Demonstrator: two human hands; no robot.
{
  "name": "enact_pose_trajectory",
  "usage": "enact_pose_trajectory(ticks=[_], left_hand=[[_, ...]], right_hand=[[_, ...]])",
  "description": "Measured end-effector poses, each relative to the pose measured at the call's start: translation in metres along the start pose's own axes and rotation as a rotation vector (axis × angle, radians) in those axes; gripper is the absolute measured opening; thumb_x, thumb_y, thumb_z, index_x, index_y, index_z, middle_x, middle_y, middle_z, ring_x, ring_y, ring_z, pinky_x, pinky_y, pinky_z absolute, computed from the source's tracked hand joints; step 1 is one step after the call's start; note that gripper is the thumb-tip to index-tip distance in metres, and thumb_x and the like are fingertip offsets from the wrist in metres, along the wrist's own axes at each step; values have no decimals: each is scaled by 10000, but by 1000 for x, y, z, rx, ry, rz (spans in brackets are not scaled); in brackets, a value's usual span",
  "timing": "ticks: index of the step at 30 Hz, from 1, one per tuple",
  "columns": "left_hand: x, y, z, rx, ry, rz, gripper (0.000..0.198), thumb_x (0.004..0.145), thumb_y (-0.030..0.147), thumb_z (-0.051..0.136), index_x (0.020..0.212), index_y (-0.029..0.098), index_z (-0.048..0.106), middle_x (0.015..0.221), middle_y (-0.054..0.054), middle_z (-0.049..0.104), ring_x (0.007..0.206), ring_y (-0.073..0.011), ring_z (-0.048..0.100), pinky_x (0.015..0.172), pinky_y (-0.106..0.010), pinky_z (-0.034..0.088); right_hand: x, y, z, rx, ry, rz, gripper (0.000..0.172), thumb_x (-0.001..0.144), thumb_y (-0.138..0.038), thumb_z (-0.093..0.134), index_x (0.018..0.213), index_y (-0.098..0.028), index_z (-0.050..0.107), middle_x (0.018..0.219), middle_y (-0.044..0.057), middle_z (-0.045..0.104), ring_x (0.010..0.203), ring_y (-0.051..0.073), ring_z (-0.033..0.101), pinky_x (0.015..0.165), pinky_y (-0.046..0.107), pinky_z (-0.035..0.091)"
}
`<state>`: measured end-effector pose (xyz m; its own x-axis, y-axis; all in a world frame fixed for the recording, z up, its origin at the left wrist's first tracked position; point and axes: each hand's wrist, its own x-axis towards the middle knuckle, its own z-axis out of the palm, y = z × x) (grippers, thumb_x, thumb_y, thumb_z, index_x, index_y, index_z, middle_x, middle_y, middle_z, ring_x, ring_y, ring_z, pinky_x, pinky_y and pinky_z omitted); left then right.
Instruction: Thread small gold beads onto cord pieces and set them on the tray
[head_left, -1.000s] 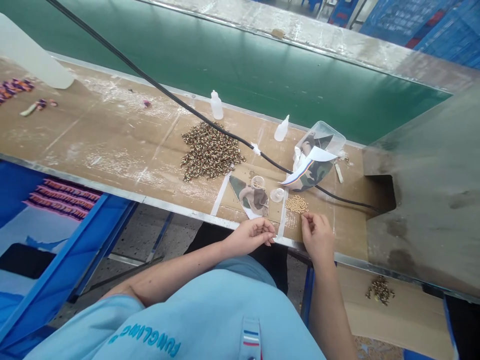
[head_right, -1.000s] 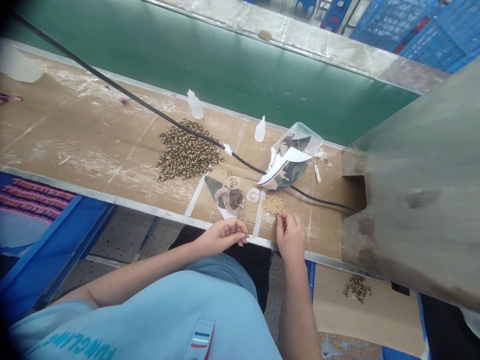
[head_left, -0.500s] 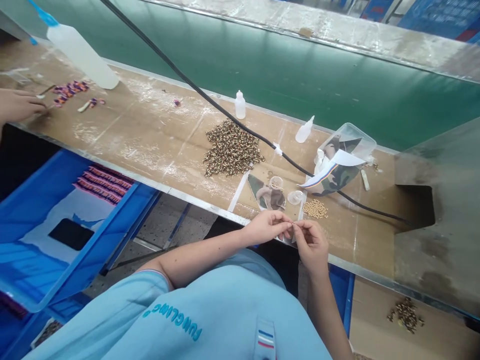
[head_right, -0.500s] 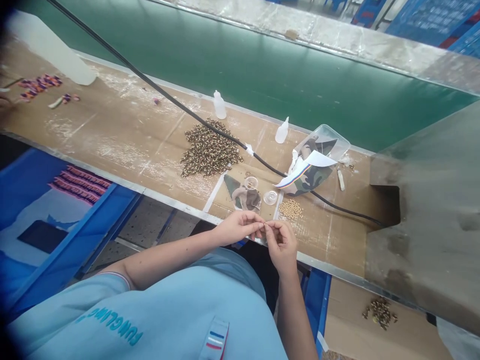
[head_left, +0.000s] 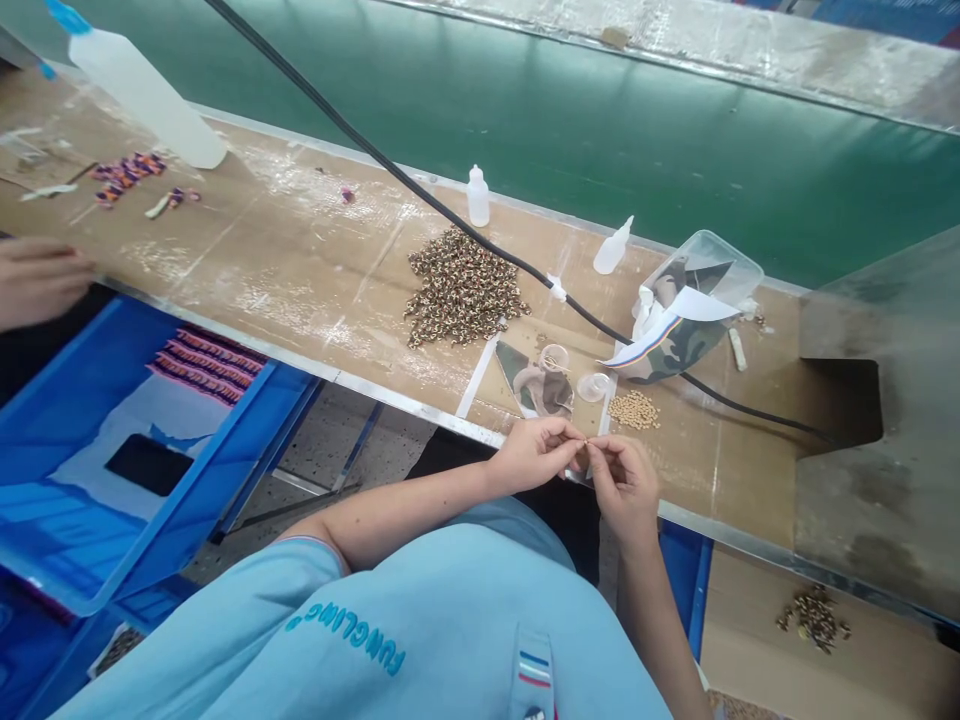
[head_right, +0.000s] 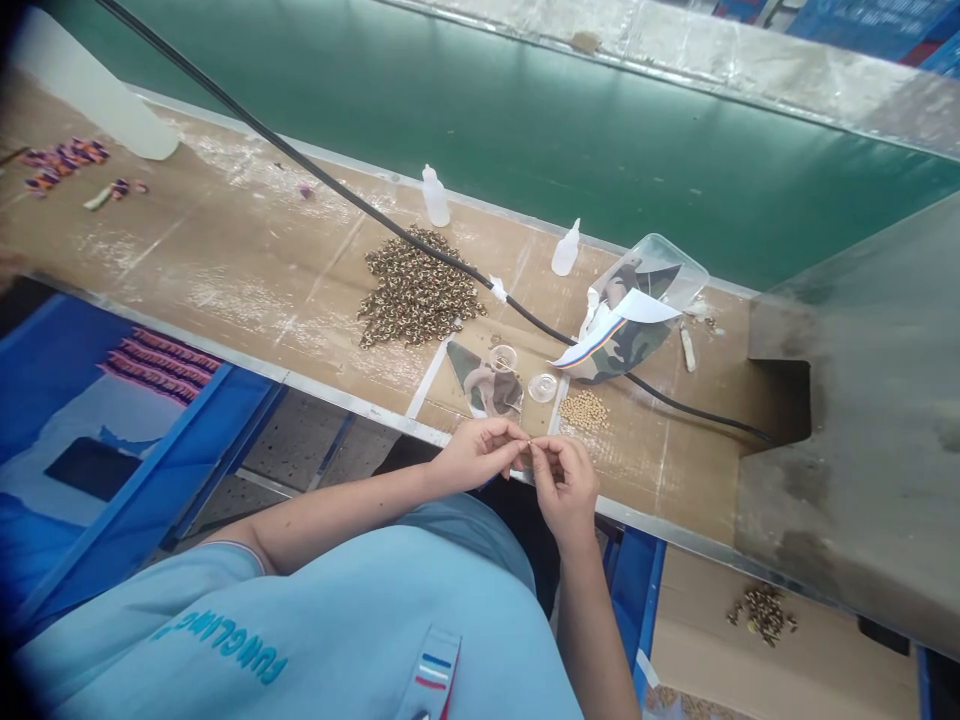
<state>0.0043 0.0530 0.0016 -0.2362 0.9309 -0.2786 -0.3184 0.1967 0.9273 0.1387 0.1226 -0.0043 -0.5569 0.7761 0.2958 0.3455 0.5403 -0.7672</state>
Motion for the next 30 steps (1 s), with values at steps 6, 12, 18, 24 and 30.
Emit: enact_pose_trajectory(ticks=[6,12,18,24,30], left_hand=[[-5,-5,-1,442,88,274,177,845,238,501,829,151,654,716,-37,644,595,-92,562,639,-228,498],[-5,-10,0,576,80,378,215,867,224,450,872,166,657,823,-70,680,772,-141,605,793,-276,498],[-6,-13,0,600,64,391,221,879,236,432,866,166,641,831,-75,674,797,-148,604,806,-285,495],[-5,-16,-1,607,57,398,216,880,233,427,879,169,633,871,-77,671,842,-153,604,820,-283,490],[-5,-14,0,627,68,402,227,887,244,416,850,166,625,822,-76,664,798,-152,603,786,-271,490]], right_hand=[[-2,0,-2,-40,-16,-4,168,878,-316,523,821,-197,626,794,43,620,680,126,589,544,239,510],[-4,-1,-4,-83,-1,-34,157,879,-303,523,825,-202,630,792,39,630,677,128,592,545,244,501],[-6,-1,-4,-95,16,-33,151,878,-296,528,820,-205,634,799,41,640,662,125,589,544,250,494],[-6,0,-3,-88,-4,7,174,880,-325,519,822,-208,634,801,41,640,650,127,587,542,259,492],[-6,0,-1,-76,23,-31,130,876,-274,528,831,-206,629,803,35,639,676,125,596,559,250,494]])
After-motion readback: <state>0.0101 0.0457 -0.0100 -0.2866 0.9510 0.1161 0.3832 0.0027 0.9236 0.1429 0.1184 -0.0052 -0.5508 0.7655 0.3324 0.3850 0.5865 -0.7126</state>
